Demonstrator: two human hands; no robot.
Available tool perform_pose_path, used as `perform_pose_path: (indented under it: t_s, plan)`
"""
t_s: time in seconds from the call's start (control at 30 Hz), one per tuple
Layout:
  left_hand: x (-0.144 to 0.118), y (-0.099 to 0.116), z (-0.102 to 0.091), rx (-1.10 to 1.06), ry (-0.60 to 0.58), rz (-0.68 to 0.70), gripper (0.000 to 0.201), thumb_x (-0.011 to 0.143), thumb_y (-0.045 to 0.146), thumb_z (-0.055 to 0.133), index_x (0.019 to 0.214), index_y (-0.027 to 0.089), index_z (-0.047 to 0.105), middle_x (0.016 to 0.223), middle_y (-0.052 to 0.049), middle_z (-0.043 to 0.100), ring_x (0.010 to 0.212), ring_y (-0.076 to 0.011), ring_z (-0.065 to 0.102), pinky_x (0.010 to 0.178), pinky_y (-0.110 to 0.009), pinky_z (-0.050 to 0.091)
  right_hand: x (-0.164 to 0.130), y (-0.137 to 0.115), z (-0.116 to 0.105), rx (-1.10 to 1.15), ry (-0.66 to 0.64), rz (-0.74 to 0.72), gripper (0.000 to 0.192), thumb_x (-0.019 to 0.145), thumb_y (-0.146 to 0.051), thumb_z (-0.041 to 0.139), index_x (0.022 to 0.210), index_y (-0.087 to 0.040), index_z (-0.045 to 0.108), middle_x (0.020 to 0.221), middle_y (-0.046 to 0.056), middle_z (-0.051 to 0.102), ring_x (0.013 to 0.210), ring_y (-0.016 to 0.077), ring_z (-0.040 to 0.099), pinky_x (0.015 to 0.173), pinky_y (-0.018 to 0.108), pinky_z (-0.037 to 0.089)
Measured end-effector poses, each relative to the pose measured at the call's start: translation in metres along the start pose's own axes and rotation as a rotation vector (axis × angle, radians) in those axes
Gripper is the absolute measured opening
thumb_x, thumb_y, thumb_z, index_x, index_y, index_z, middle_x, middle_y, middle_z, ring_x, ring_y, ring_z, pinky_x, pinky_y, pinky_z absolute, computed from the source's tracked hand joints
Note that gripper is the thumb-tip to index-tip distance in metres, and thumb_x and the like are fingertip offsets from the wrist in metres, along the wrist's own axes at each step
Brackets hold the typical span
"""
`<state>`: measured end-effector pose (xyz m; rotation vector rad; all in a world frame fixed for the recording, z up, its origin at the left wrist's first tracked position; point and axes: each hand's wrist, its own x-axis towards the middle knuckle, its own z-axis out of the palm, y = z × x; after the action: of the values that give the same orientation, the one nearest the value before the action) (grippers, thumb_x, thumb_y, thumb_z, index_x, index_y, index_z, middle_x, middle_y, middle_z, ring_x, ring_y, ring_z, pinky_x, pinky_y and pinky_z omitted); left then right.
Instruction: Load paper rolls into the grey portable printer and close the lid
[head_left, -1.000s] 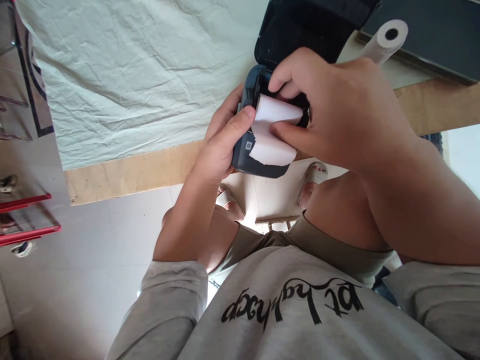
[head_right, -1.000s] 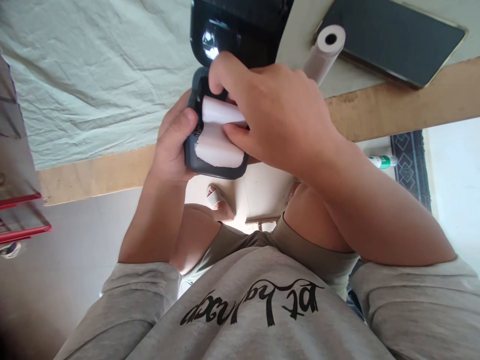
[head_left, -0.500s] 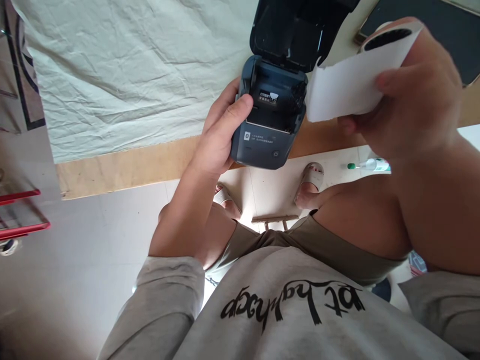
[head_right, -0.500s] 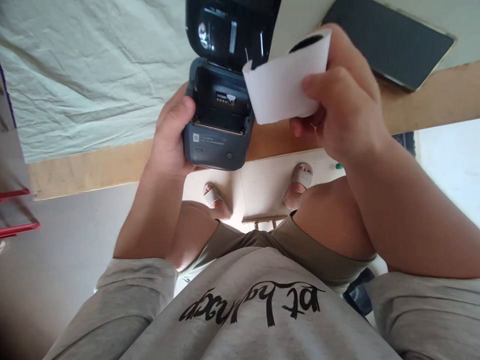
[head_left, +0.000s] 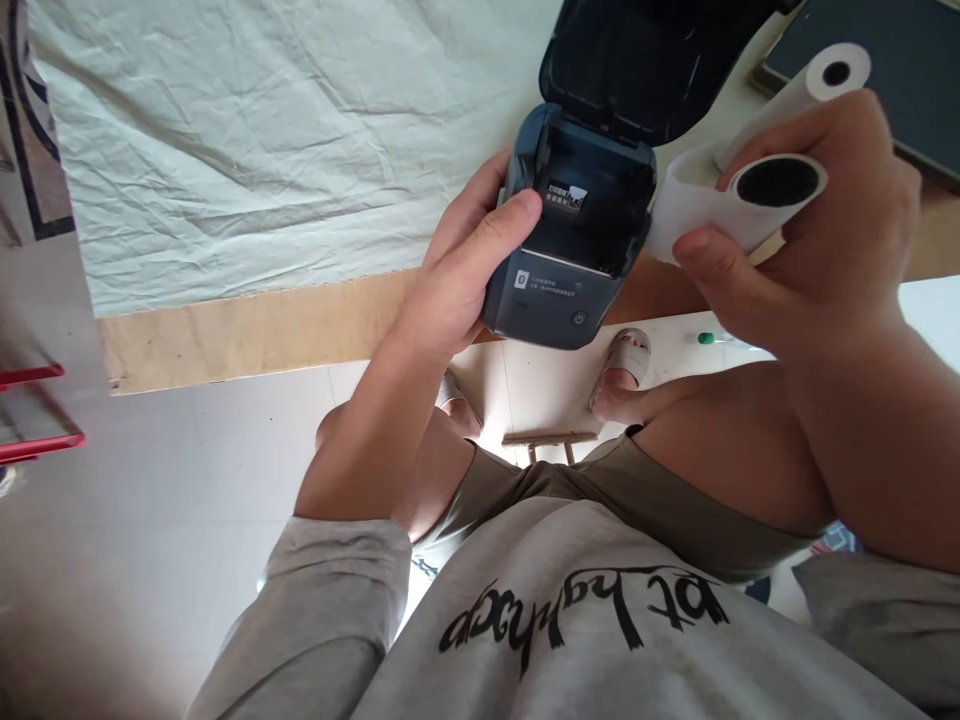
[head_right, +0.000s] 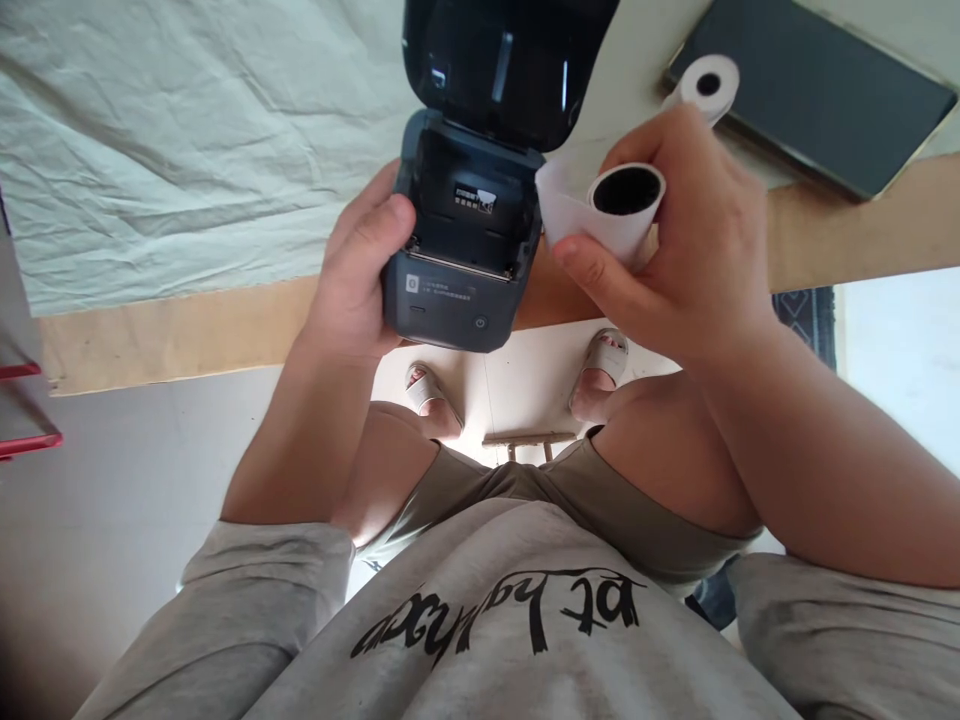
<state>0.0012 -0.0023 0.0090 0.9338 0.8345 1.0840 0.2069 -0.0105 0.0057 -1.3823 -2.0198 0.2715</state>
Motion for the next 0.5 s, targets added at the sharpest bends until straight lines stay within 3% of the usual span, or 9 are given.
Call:
perform_pose_path:
  t_s: [0.17, 0.3, 0.43, 0.5]
  plan:
    - [-0.0001, -0.0002, -0.0027, -0.001, -0.012, 0.005, 0.015, 0.079, 0.026, 0.045, 0.093, 0.023, 0.053, 0.077, 0.000, 0.057, 0.067, -0.0105, 0.053, 0.055, -0.021, 0.039, -0.0003, 0.0010, 0.0041, -0.095, -0.034, 0.016, 0.050, 0.065, -0.036, 0.059, 0.111, -0.024, 0.043, 0.106, 0.002, 0.051, 0.080, 0.0086, 0.052, 0.067, 0.025, 0.039]
    - [-0.0002, 0.0000, -0.0045, 0.014, -0.032, 0.010, 0.017, 0.079, 0.024, 0.045, 0.094, 0.024, 0.052, 0.086, -0.001, 0.060, 0.072, -0.0120, 0.055, 0.055, -0.022, 0.041, 0.0015, -0.0007, 0.0073, -0.098, -0.146, 0.051, 0.064, 0.064, -0.021, 0.057, 0.121, -0.027, 0.028, 0.107, 0.001, 0.053, 0.092, 0.0111, 0.054, 0.071, 0.025, 0.044]
    - [0.0012, -0.0020, -0.0053, -0.003, -0.025, 0.002, 0.019, 0.077, 0.028, 0.048, 0.096, 0.025, 0.052, 0.089, 0.000, 0.061, 0.083, -0.0160, 0.059, 0.056, -0.023, 0.042, 0.0029, -0.0009, 0.0096, 0.098, -0.138, -0.012, 0.072, 0.063, -0.016, 0.057, 0.124, -0.028, 0.021, 0.127, 0.007, 0.031, 0.098, 0.0085, 0.050, 0.063, 0.018, 0.046]
    - [0.0020, -0.0033, -0.0056, -0.010, -0.032, 0.005, 0.019, 0.077, 0.028, 0.048, 0.096, 0.026, 0.052, 0.089, 0.000, 0.061, 0.082, -0.0158, 0.059, 0.057, -0.023, 0.042, 0.0023, 0.0006, 0.0078, 0.115, -0.154, -0.035, 0.076, 0.061, -0.018, 0.060, 0.126, -0.027, 0.021, 0.126, 0.008, 0.030, 0.100, 0.0096, 0.049, 0.068, 0.020, 0.049]
